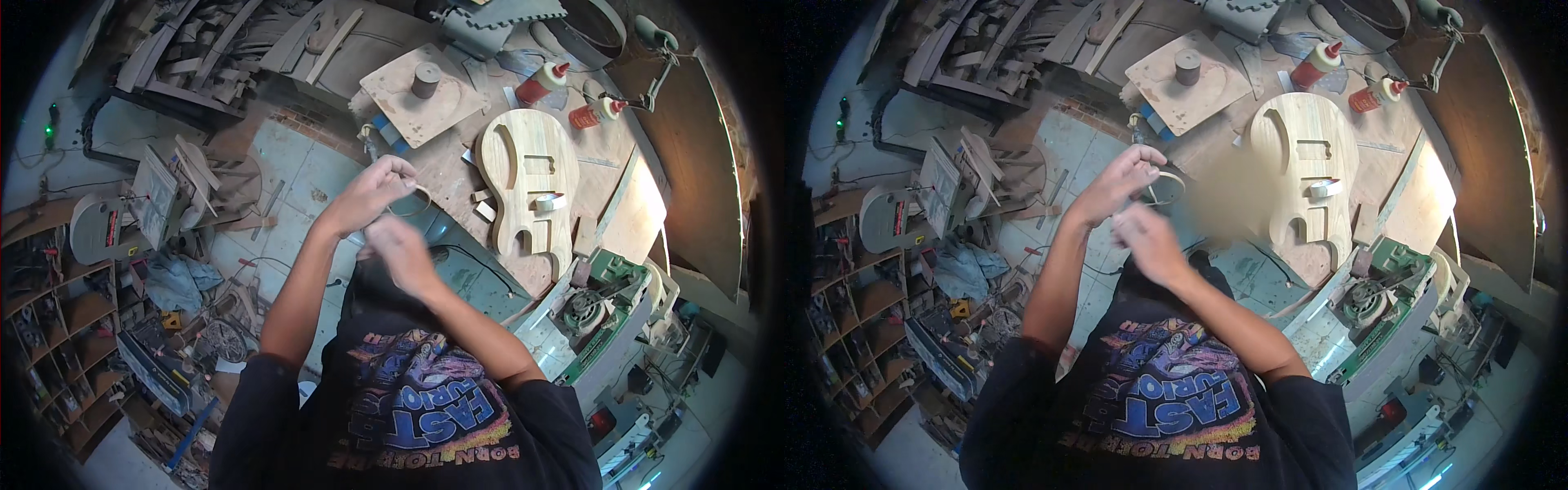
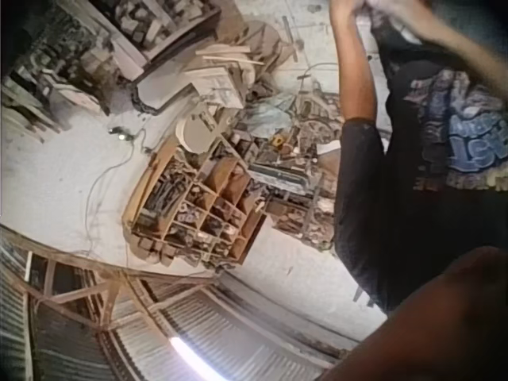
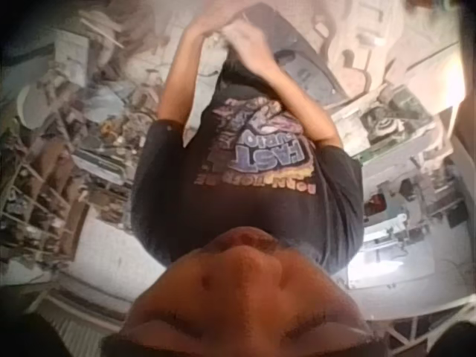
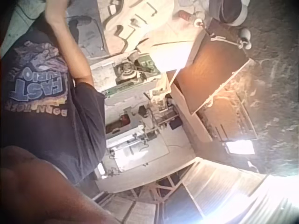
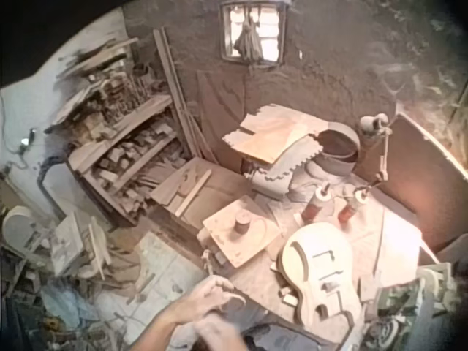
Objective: The person handles several pieces of wood and a guitar body, picks up a cordless drill, and carries a long metal straightedge across a woodworking shop.
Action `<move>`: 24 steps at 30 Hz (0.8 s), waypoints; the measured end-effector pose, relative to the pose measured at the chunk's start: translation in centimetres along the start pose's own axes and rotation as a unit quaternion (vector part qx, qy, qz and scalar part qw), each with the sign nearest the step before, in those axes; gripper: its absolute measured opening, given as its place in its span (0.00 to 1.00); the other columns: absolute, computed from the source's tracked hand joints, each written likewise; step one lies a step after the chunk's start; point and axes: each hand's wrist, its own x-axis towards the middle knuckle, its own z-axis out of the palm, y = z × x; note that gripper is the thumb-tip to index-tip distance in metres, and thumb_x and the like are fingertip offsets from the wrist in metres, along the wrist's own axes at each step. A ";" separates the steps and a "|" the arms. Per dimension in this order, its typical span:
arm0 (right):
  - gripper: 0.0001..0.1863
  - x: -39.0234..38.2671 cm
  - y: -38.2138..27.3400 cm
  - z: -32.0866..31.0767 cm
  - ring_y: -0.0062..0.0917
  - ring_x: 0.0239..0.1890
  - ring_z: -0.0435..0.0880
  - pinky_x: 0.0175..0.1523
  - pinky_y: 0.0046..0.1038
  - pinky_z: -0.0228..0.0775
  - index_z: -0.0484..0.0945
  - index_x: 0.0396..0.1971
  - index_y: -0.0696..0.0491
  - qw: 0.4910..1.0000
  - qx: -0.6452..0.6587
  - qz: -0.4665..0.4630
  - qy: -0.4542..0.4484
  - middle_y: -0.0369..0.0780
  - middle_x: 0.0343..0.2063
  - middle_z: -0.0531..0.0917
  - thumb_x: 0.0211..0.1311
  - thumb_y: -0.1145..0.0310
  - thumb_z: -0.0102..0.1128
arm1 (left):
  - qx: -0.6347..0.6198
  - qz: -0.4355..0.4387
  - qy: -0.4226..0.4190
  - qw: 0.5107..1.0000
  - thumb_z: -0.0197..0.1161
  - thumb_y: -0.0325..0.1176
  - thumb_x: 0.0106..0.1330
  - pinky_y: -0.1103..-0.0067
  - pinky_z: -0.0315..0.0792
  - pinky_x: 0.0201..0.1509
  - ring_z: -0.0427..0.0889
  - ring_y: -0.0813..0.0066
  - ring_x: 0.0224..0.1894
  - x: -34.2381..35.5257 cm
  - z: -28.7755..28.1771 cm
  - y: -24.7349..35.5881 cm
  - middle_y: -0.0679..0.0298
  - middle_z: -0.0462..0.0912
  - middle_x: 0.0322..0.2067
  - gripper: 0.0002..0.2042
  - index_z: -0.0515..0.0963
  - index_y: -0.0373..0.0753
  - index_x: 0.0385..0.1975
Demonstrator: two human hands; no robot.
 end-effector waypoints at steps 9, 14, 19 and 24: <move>0.12 5.6 -7.0 -2.5 0.20 0.32 0.79 0.38 0.24 0.71 0.75 0.39 0.59 0.892 -0.440 -0.083 -0.056 0.37 0.28 0.80 0.64 0.65 0.60 | -0.043 -0.012 -0.064 0.997 0.58 0.31 0.67 0.87 0.65 0.38 0.68 0.89 0.33 -2.5 -7.3 -2.1 0.71 0.73 0.30 0.10 0.66 0.39 0.44; 0.08 6.6 -10.8 -7.0 0.14 0.27 0.77 0.32 0.19 0.68 0.78 0.29 0.58 0.893 -0.434 -0.098 0.065 0.33 0.23 0.79 0.63 0.69 0.60 | 0.024 -0.038 0.000 0.999 0.63 0.30 0.63 0.86 0.65 0.35 0.70 0.88 0.30 -5.6 -14.9 -4.5 0.71 0.72 0.25 0.07 0.72 0.37 0.33; 0.07 8.1 -11.4 -16.5 0.13 0.25 0.71 0.32 0.18 0.65 0.79 0.34 0.59 0.853 -0.287 -0.152 0.408 0.28 0.23 0.75 0.65 0.69 0.59 | 0.187 -0.050 0.185 0.963 0.59 0.33 0.66 0.83 0.66 0.32 0.72 0.83 0.29 -9.0 -24.3 -11.0 0.71 0.77 0.26 0.07 0.77 0.36 0.29; 0.10 15.1 -11.8 -17.3 0.16 0.32 0.74 0.39 0.21 0.67 0.81 0.35 0.60 0.806 -0.376 -0.223 0.400 0.35 0.27 0.80 0.65 0.68 0.58 | 0.109 -0.020 0.362 0.925 0.56 0.35 0.69 0.83 0.63 0.30 0.67 0.84 0.27 -8.2 -27.5 -6.7 0.74 0.70 0.22 0.11 0.73 0.36 0.26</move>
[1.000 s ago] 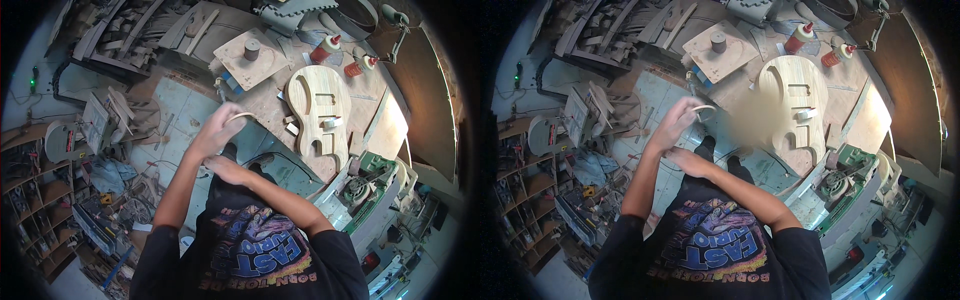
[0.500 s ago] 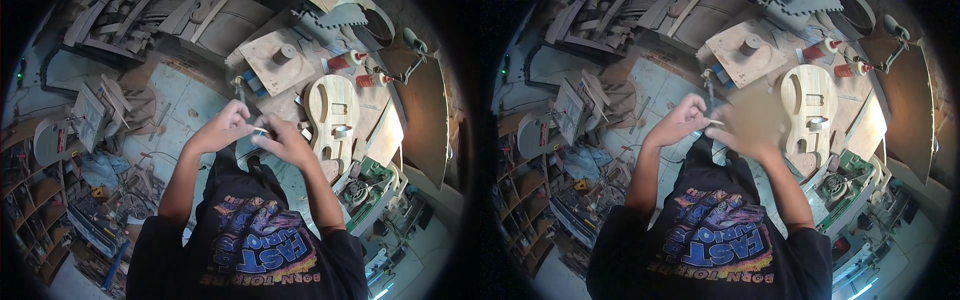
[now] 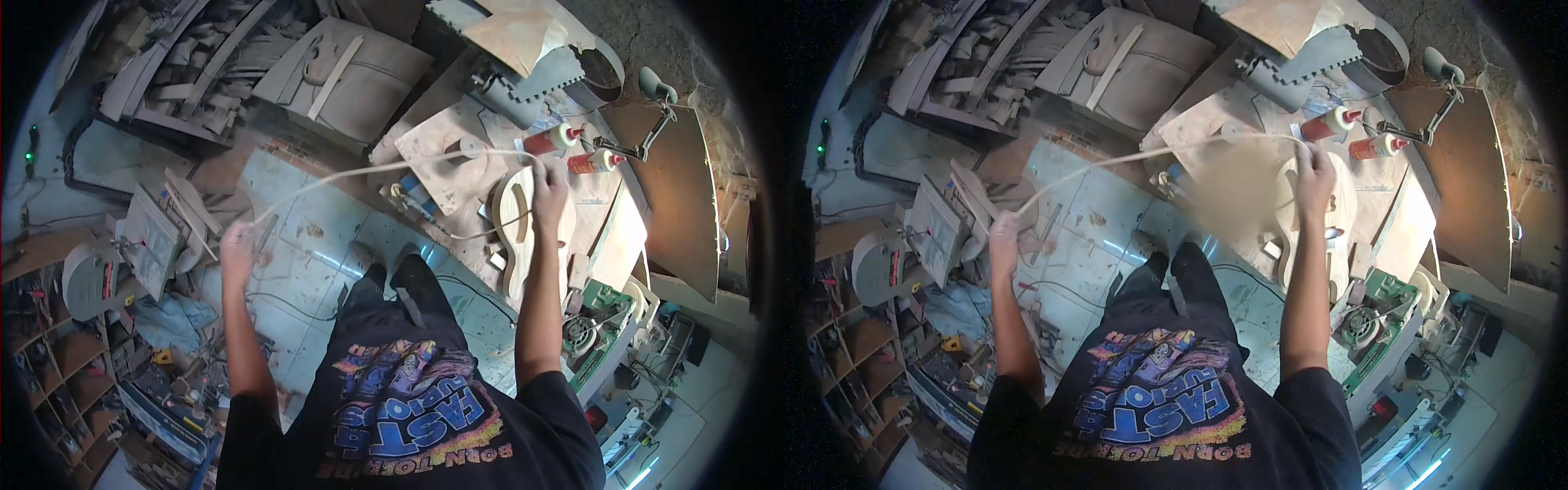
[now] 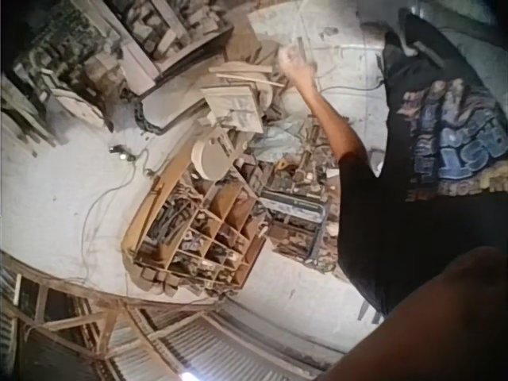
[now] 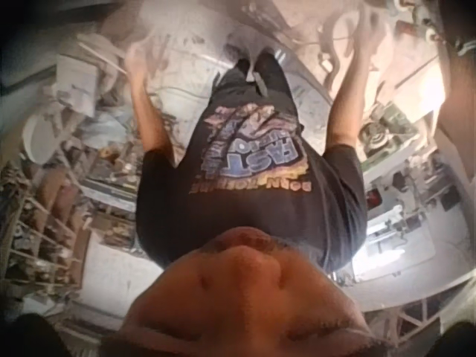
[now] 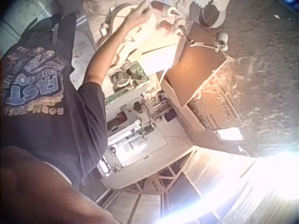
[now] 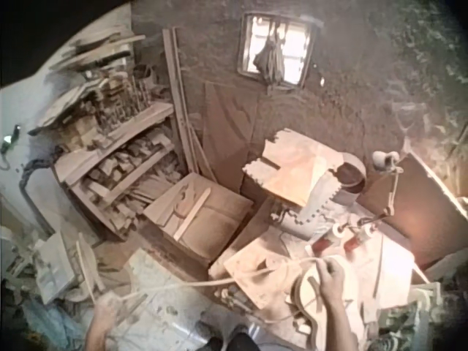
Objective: The person handles several pieces of wood and a guitar body, picks up a cordless drill, and carries a long metal straightedge across a woodworking shop.
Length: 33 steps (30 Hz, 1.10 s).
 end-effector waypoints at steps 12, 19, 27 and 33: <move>0.10 1.8 7.1 10.1 0.25 0.39 0.81 0.47 0.25 0.71 0.81 0.38 0.59 0.980 -0.044 -0.038 -0.189 0.43 0.33 0.83 0.63 0.69 0.58 | 0.235 0.020 0.139 0.962 0.56 0.38 0.68 0.71 0.67 0.34 0.67 0.71 0.26 2.1 -2.3 -6.5 0.53 0.73 0.21 0.15 0.71 0.29 0.26; 0.10 -8.2 1.0 7.7 0.22 0.29 0.75 0.36 0.28 0.67 0.78 0.30 0.60 0.996 -0.049 0.061 0.035 0.43 0.27 0.79 0.64 0.68 0.57 | 0.179 0.008 0.106 0.978 0.57 0.35 0.68 0.75 0.65 0.31 0.66 0.77 0.25 0.9 -3.3 -9.8 0.61 0.70 0.19 0.13 0.73 0.31 0.26; 0.26 -13.7 1.5 13.3 0.45 0.49 0.75 0.57 0.39 0.64 0.72 0.51 0.59 0.968 -0.164 0.135 0.136 0.52 0.43 0.77 0.57 0.59 0.62 | 0.010 0.130 -0.018 0.991 0.52 0.35 0.70 0.78 0.64 0.32 0.65 0.82 0.28 6.2 1.8 -4.5 0.66 0.69 0.21 0.11 0.72 0.33 0.30; 0.26 -11.4 3.4 13.5 0.51 0.54 0.71 0.60 0.43 0.62 0.71 0.55 0.55 0.903 -0.267 0.276 0.192 0.53 0.50 0.74 0.60 0.58 0.59 | -0.069 0.186 -0.112 0.974 0.50 0.39 0.73 0.81 0.62 0.30 0.63 0.83 0.26 10.6 7.7 2.0 0.71 0.66 0.20 0.13 0.72 0.34 0.32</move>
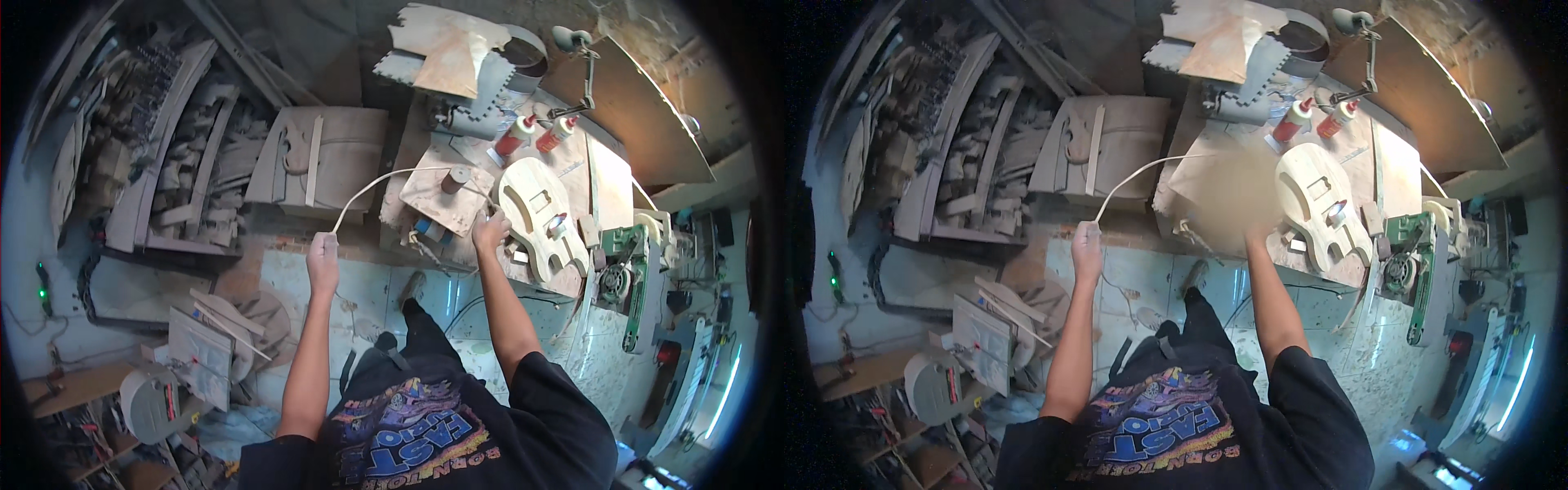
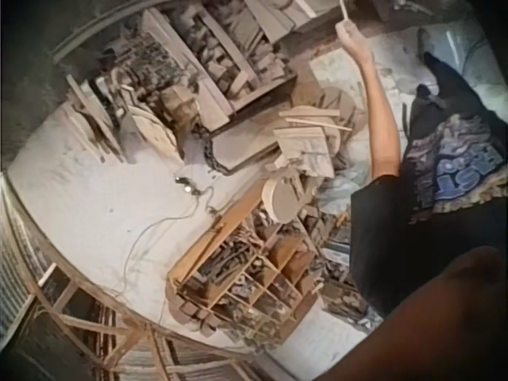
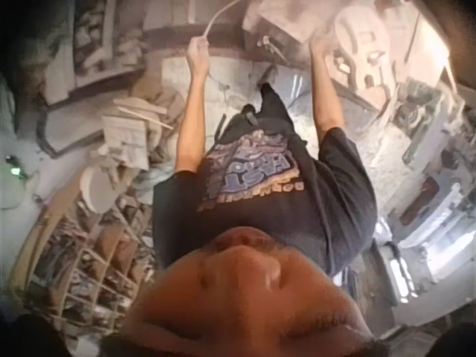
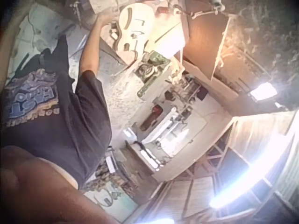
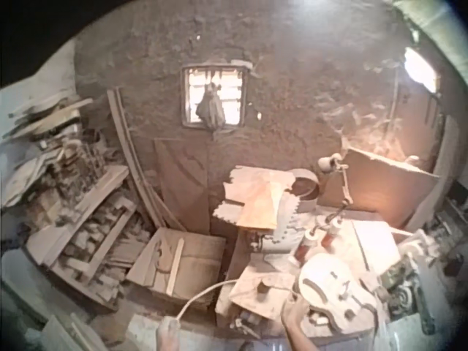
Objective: The person handles several pieces of wood and a guitar body, picks up a cordless drill, and carries a long metal straightedge across a woodworking shop.
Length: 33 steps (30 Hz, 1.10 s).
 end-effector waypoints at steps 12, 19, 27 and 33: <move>0.09 12.7 5.3 4.2 0.20 0.21 0.81 0.30 0.26 0.73 0.82 0.36 0.59 0.979 0.177 -0.097 0.021 0.40 0.23 0.84 0.57 0.72 0.63 | 0.153 0.062 -0.061 0.984 0.48 0.41 0.73 0.73 0.68 0.37 0.74 0.68 0.29 12.3 8.7 2.8 0.57 0.75 0.24 0.14 0.72 0.34 0.37; 0.12 15.8 4.2 4.5 0.20 0.22 0.80 0.30 0.24 0.72 0.84 0.39 0.58 0.944 0.249 -0.113 -0.184 0.40 0.25 0.85 0.59 0.71 0.59 | 0.346 -0.032 0.003 0.938 0.48 0.47 0.70 0.59 0.68 0.41 0.76 0.40 0.40 12.6 4.5 -3.8 0.44 0.78 0.34 0.19 0.75 0.35 0.37; 0.17 13.3 10.5 6.0 0.24 0.32 0.84 0.37 0.27 0.76 0.80 0.47 0.57 0.966 0.189 -0.096 -0.151 0.42 0.36 0.85 0.59 0.68 0.59 | 0.385 -0.061 -0.059 0.919 0.53 0.45 0.68 0.61 0.68 0.38 0.76 0.44 0.34 5.4 -1.4 -9.4 0.45 0.78 0.30 0.17 0.75 0.35 0.29; 0.22 1.7 8.1 3.1 0.42 0.47 0.81 0.53 0.35 0.71 0.77 0.50 0.56 0.979 0.181 -0.041 -0.087 0.51 0.43 0.82 0.57 0.61 0.59 | 0.265 -0.026 0.078 0.961 0.51 0.45 0.70 0.64 0.68 0.38 0.75 0.51 0.30 4.9 -6.7 -8.1 0.48 0.77 0.26 0.19 0.75 0.32 0.29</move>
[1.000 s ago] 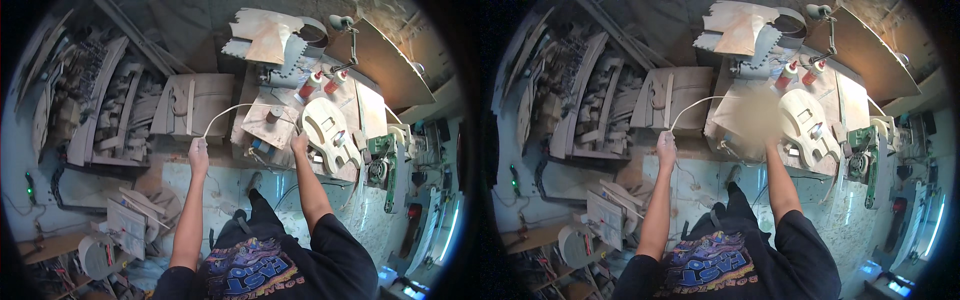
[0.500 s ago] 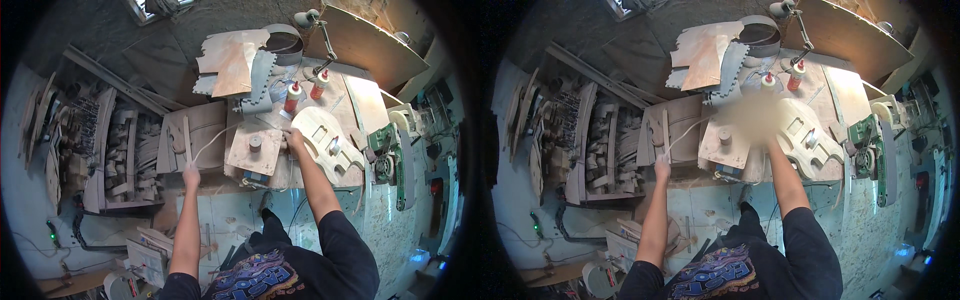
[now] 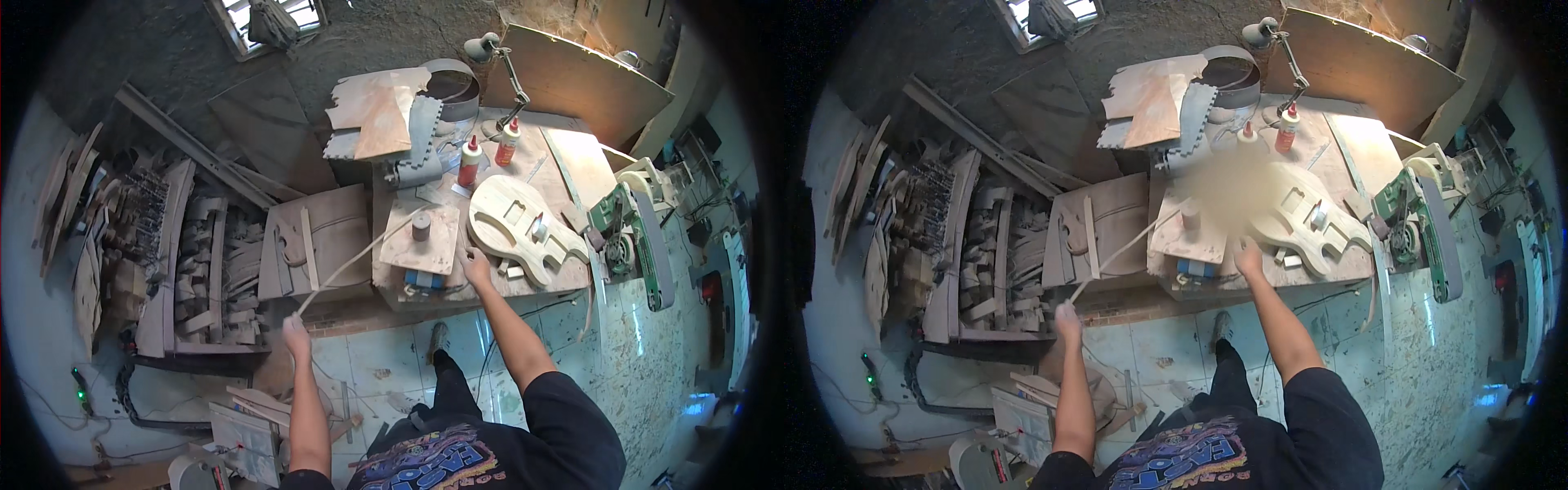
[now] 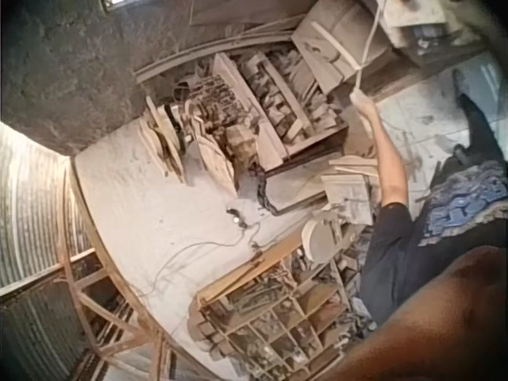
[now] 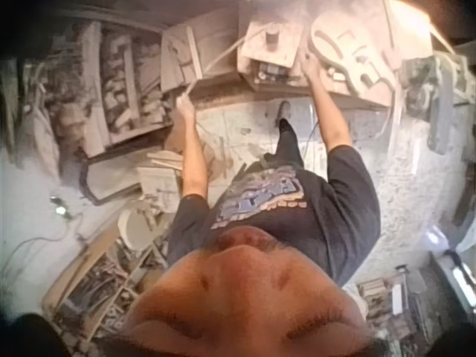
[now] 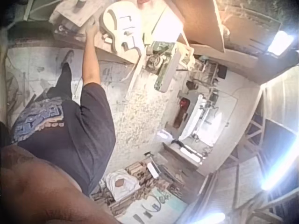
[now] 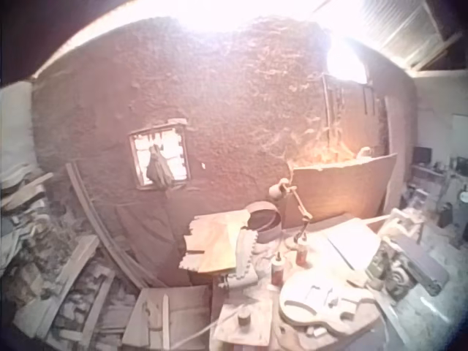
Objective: The person handles several pieces of wood and a guitar body, picks up a cordless drill, and carries a long metal straightedge across a woodworking shop.
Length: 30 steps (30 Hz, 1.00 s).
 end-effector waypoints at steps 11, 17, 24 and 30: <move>0.15 -11.7 -2.9 2.5 0.28 0.35 0.84 0.42 0.28 0.74 0.82 0.41 0.58 0.984 0.155 0.069 -0.059 0.44 0.34 0.85 0.56 0.66 0.61 | -0.360 -0.014 -0.104 0.927 0.50 0.43 0.73 0.85 0.58 0.20 0.61 0.87 0.18 8.8 -5.9 15.4 0.75 0.61 0.18 0.13 0.72 0.40 0.36; 0.17 -7.0 -1.9 -0.1 0.22 0.28 0.82 0.32 0.25 0.74 0.80 0.45 0.58 0.976 0.179 0.125 -0.019 0.40 0.31 0.84 0.58 0.67 0.59 | -0.487 -0.104 -0.130 0.857 0.49 0.41 0.74 0.86 0.59 0.18 0.64 0.86 0.17 13.8 -1.2 20.5 0.75 0.68 0.19 0.10 0.72 0.42 0.38; 0.15 -5.2 -3.1 -3.3 0.21 0.28 0.80 0.28 0.20 0.69 0.80 0.44 0.55 0.919 0.303 0.245 -0.054 0.37 0.32 0.83 0.60 0.65 0.57 | -0.335 -0.103 -0.114 0.930 0.51 0.36 0.69 0.81 0.63 0.18 0.71 0.81 0.19 16.6 5.8 17.4 0.68 0.76 0.22 0.10 0.75 0.38 0.32; 0.13 -10.7 3.1 -0.3 0.23 0.24 0.79 0.29 0.27 0.71 0.82 0.32 0.57 0.985 0.107 0.131 -0.021 0.41 0.25 0.82 0.59 0.62 0.57 | -0.305 -0.234 -0.052 0.922 0.54 0.42 0.66 0.74 0.58 0.17 0.68 0.75 0.17 8.0 5.9 5.5 0.67 0.67 0.18 0.12 0.73 0.41 0.28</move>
